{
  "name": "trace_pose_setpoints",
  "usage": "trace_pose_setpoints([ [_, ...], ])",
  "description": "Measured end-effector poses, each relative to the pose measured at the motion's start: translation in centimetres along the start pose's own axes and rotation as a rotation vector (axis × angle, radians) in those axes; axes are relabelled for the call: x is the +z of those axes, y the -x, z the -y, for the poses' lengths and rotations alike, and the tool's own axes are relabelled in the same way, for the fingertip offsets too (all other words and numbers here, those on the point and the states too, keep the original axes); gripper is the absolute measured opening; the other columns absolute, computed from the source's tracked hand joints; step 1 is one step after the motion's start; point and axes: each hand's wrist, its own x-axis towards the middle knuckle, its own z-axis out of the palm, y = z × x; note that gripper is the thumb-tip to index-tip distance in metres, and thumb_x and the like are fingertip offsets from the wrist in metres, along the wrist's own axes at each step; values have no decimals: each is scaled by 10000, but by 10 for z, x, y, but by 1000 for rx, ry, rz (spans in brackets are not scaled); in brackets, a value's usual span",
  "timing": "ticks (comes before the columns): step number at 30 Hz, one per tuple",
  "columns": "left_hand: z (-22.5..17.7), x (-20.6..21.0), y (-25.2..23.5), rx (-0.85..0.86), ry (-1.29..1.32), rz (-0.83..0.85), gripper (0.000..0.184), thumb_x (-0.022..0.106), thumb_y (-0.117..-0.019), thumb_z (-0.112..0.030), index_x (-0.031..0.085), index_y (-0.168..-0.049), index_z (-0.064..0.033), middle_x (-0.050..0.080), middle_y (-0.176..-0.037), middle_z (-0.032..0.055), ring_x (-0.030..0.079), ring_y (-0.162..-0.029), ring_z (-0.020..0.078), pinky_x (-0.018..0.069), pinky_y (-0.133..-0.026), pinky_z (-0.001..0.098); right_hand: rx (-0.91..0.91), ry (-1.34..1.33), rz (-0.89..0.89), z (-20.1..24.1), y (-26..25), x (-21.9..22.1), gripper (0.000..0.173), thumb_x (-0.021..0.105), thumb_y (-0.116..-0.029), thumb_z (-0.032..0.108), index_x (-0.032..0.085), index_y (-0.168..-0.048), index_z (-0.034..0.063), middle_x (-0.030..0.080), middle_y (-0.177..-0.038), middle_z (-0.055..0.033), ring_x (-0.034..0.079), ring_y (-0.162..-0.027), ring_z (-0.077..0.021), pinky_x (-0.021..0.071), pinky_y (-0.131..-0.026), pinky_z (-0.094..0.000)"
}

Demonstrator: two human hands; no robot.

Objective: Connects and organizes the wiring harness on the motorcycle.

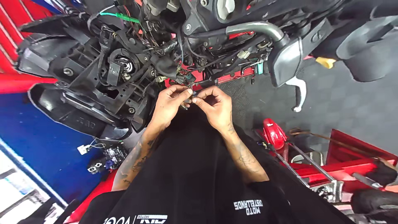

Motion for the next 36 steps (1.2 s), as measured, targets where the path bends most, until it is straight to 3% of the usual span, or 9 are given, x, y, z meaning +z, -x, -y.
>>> trace_pose_setpoints([
  [7, 1, -1, -5, -60, 160, 127, 183, 572, -1046, -114, 656, -1172, -11, 696, -1087, 86, 693, -862, 163, 613, -795, 341, 139, -191, -5, 1, 1, -2, 408, 794, -840, -11, 574, -1182, 24, 679, -868, -56, 677, -699, -141, 613, -608, -291],
  [17, 18, 11, 4, 103, 199, 21, 151, 593, -1028, -75, 667, -1139, -5, 718, -995, 74, 711, -816, 161, 627, -782, 346, 218, -407, -23, -3, 3, -7, 419, 757, -800, -88, 509, -1086, 91, 630, -757, -35, 569, -555, -97, 487, -467, -215],
  [24, 18, 9, 6, 141, 126, 6, 168, 596, -1027, -71, 676, -1152, 9, 728, -1038, 107, 725, -833, 194, 636, -789, 369, 212, -332, -28, -8, 1, -9, 385, 759, -784, -72, 535, -1048, 96, 609, -737, -24, 548, -542, -85, 472, -458, -206],
  [28, 12, 5, 9, 125, 45, 23, 178, 582, -1041, -88, 661, -1175, -2, 724, -1035, 101, 736, -850, 209, 646, -796, 390, 248, -322, 15, -14, -7, -7, 278, 770, -822, -19, 596, -1023, 64, 628, -796, -16, 596, -616, -87, 526, -529, -231],
  [32, 13, 10, 10, 105, 100, -38, 187, 589, -1029, -60, 665, -1184, 11, 724, -1075, 124, 747, -863, 233, 656, -791, 397, 271, -405, 16, -20, -11, -5, 202, 754, -851, 4, 608, -977, 65, 631, -789, -20, 573, -587, -86, 498, -501, -223],
  [36, 15, 12, 10, 111, 105, -69, 170, 638, -1002, -47, 685, -1155, 10, 743, -1012, 113, 756, -827, 228, 665, -767, 391, 253, -424, 9, -20, -10, -4, 196, 764, -859, 4, 611, -968, 59, 627, -785, -26, 579, -593, -95, 511, -510, -234],
])
